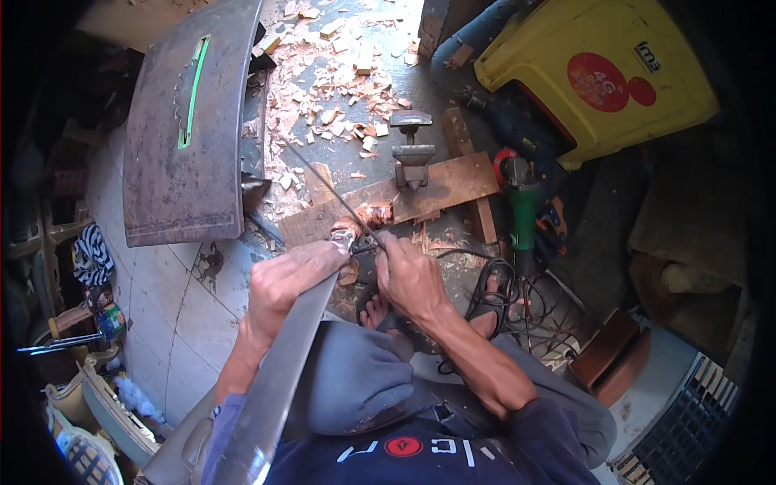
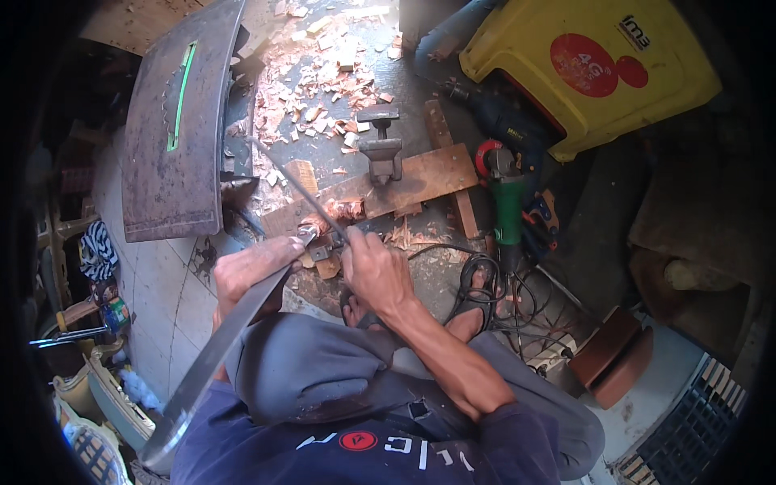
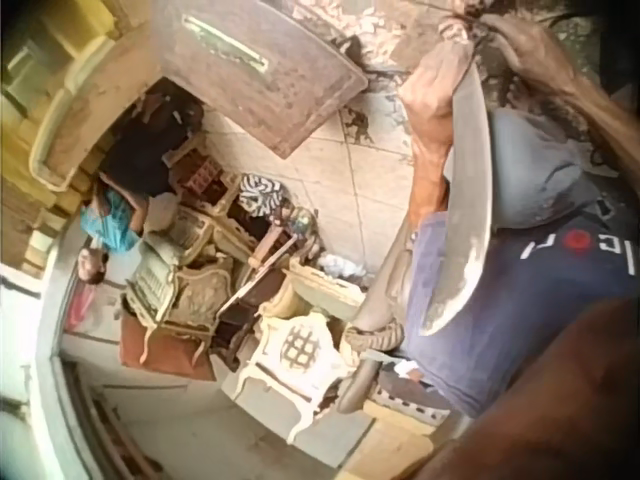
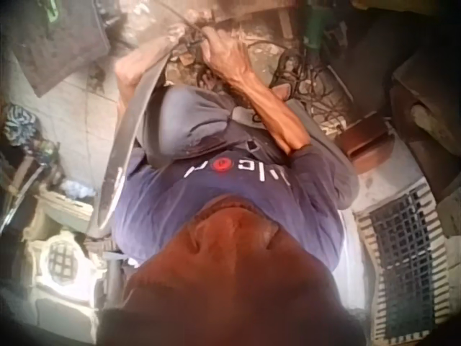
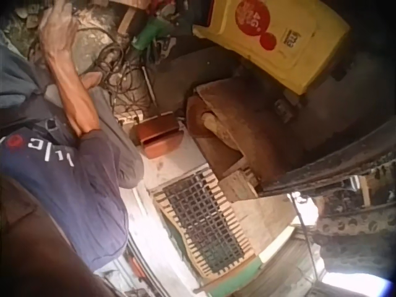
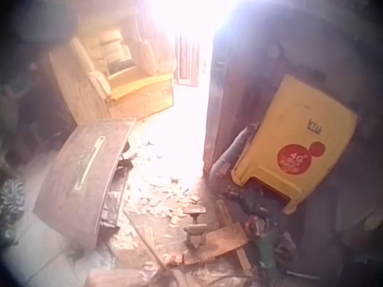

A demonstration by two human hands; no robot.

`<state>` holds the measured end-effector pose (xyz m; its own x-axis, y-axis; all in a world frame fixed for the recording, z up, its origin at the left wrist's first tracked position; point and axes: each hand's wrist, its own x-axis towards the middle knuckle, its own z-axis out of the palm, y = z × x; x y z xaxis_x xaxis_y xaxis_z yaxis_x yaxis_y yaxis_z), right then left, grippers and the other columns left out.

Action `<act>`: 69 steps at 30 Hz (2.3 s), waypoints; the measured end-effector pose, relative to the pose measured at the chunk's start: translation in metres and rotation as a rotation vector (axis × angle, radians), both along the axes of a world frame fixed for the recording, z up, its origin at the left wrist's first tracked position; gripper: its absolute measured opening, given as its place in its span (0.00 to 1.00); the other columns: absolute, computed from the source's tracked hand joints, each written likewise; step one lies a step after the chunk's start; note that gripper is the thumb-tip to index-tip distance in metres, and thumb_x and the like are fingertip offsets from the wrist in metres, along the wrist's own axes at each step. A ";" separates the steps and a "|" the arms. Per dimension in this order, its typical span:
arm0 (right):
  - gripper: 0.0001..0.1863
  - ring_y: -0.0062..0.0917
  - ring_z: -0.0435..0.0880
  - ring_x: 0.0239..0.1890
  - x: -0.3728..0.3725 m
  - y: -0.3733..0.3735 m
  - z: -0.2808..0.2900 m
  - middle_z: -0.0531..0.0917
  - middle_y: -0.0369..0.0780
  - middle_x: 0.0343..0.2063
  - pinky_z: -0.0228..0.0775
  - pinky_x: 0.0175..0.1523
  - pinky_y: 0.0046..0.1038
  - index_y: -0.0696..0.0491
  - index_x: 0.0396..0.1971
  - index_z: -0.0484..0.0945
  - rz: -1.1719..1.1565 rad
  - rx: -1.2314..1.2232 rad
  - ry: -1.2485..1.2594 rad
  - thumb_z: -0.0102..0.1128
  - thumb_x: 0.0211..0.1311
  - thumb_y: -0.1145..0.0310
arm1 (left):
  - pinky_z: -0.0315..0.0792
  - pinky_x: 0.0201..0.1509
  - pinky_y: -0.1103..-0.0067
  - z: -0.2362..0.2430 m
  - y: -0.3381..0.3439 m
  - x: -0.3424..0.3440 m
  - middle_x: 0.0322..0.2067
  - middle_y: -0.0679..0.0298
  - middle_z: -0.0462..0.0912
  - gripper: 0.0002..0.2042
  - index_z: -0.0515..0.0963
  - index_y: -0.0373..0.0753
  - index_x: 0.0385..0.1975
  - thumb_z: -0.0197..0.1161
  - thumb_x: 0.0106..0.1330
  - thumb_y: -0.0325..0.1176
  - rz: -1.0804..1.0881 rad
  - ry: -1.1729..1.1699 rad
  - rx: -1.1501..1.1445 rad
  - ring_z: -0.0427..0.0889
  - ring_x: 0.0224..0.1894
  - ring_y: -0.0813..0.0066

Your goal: The person shapes a piece of curved wood by shaving and scraping it with a large blade.

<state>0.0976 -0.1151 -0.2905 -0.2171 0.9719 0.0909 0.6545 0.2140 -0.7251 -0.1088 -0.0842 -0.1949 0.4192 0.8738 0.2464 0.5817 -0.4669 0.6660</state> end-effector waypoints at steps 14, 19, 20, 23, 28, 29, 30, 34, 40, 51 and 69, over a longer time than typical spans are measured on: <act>0.12 0.49 0.86 0.28 0.014 0.001 -0.010 0.82 0.51 0.28 0.79 0.33 0.48 0.56 0.47 0.79 -0.031 -0.291 0.108 0.59 0.66 0.70 | 0.85 0.47 0.71 -0.001 0.003 -0.004 0.38 0.53 0.90 0.14 0.87 0.33 0.40 0.72 0.52 0.23 -0.095 0.029 -0.011 0.92 0.43 0.59; 0.14 0.48 0.86 0.28 -0.005 -0.008 0.027 0.83 0.53 0.30 0.79 0.33 0.48 0.58 0.48 0.79 -0.047 -0.079 0.086 0.59 0.66 0.70 | 0.85 0.41 0.74 -0.005 -0.001 0.008 0.36 0.55 0.91 0.13 0.87 0.34 0.41 0.74 0.55 0.22 0.050 0.031 0.014 0.92 0.38 0.61; 0.18 0.46 0.86 0.27 -0.007 -0.010 0.019 0.82 0.51 0.29 0.79 0.31 0.45 0.59 0.53 0.77 -0.044 -0.035 0.060 0.61 0.65 0.71 | 0.84 0.41 0.74 -0.003 -0.003 0.009 0.36 0.56 0.91 0.12 0.87 0.34 0.41 0.75 0.56 0.23 0.083 0.018 -0.002 0.92 0.37 0.62; 0.24 0.42 0.85 0.24 -0.003 -0.005 -0.011 0.79 0.46 0.27 0.79 0.27 0.41 0.58 0.58 0.75 -0.106 -0.184 -0.102 0.65 0.62 0.71 | 0.83 0.39 0.75 -0.006 -0.001 0.010 0.36 0.57 0.91 0.12 0.87 0.34 0.41 0.74 0.57 0.23 0.071 0.024 0.030 0.92 0.35 0.63; 0.22 0.44 0.85 0.23 -0.010 -0.010 0.016 0.79 0.47 0.27 0.80 0.27 0.43 0.58 0.56 0.76 -0.045 -0.003 0.084 0.65 0.62 0.70 | 0.83 0.39 0.75 -0.001 -0.008 0.009 0.36 0.56 0.91 0.10 0.87 0.34 0.40 0.74 0.58 0.23 0.082 0.055 0.038 0.92 0.34 0.63; 0.22 0.44 0.85 0.23 -0.006 -0.010 0.006 0.79 0.47 0.27 0.80 0.27 0.42 0.58 0.56 0.76 -0.059 -0.053 0.045 0.65 0.62 0.70 | 0.83 0.39 0.75 -0.004 -0.004 0.011 0.36 0.56 0.91 0.10 0.87 0.34 0.40 0.74 0.58 0.23 0.068 0.041 0.047 0.92 0.34 0.63; 0.23 0.44 0.85 0.23 -0.001 -0.011 -0.003 0.78 0.46 0.27 0.79 0.27 0.42 0.58 0.56 0.76 -0.074 -0.103 0.006 0.66 0.61 0.70 | 0.83 0.39 0.75 -0.005 -0.001 0.013 0.36 0.56 0.91 0.10 0.87 0.34 0.40 0.74 0.58 0.23 0.055 0.033 0.049 0.92 0.34 0.63; 0.18 0.48 0.85 0.24 -0.002 -0.003 0.022 0.79 0.48 0.27 0.80 0.28 0.45 0.57 0.52 0.77 -0.044 0.031 0.129 0.63 0.63 0.69 | 0.83 0.39 0.75 -0.002 -0.003 0.013 0.36 0.56 0.91 0.10 0.87 0.33 0.40 0.74 0.58 0.22 0.079 0.040 0.035 0.92 0.35 0.63; 0.17 0.49 0.85 0.27 0.005 -0.008 0.016 0.80 0.50 0.27 0.80 0.31 0.46 0.57 0.51 0.76 -0.066 -0.015 0.088 0.62 0.64 0.70 | 0.83 0.40 0.75 -0.003 -0.005 0.015 0.35 0.56 0.91 0.10 0.87 0.33 0.40 0.74 0.58 0.22 0.065 0.043 0.026 0.91 0.34 0.62; 0.22 0.46 0.84 0.24 0.009 -0.013 -0.022 0.79 0.47 0.28 0.80 0.27 0.40 0.58 0.55 0.76 -0.065 -0.198 -0.116 0.63 0.60 0.74 | 0.83 0.39 0.74 -0.001 -0.002 0.021 0.36 0.56 0.91 0.11 0.87 0.35 0.41 0.75 0.57 0.23 0.048 0.074 0.061 0.91 0.33 0.63; 0.18 0.46 0.85 0.22 0.011 -0.005 0.015 0.79 0.47 0.26 0.80 0.27 0.44 0.58 0.51 0.76 -0.028 0.059 0.117 0.63 0.62 0.71 | 0.85 0.44 0.72 0.005 -0.001 0.013 0.37 0.52 0.90 0.14 0.86 0.32 0.41 0.68 0.53 0.21 -0.007 0.039 -0.001 0.92 0.40 0.58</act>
<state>0.1084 -0.1198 -0.2752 -0.1748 0.9696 0.1712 0.5722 0.2416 -0.7838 -0.0956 -0.0851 -0.1903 0.4347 0.8709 0.2292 0.6036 -0.4707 0.6435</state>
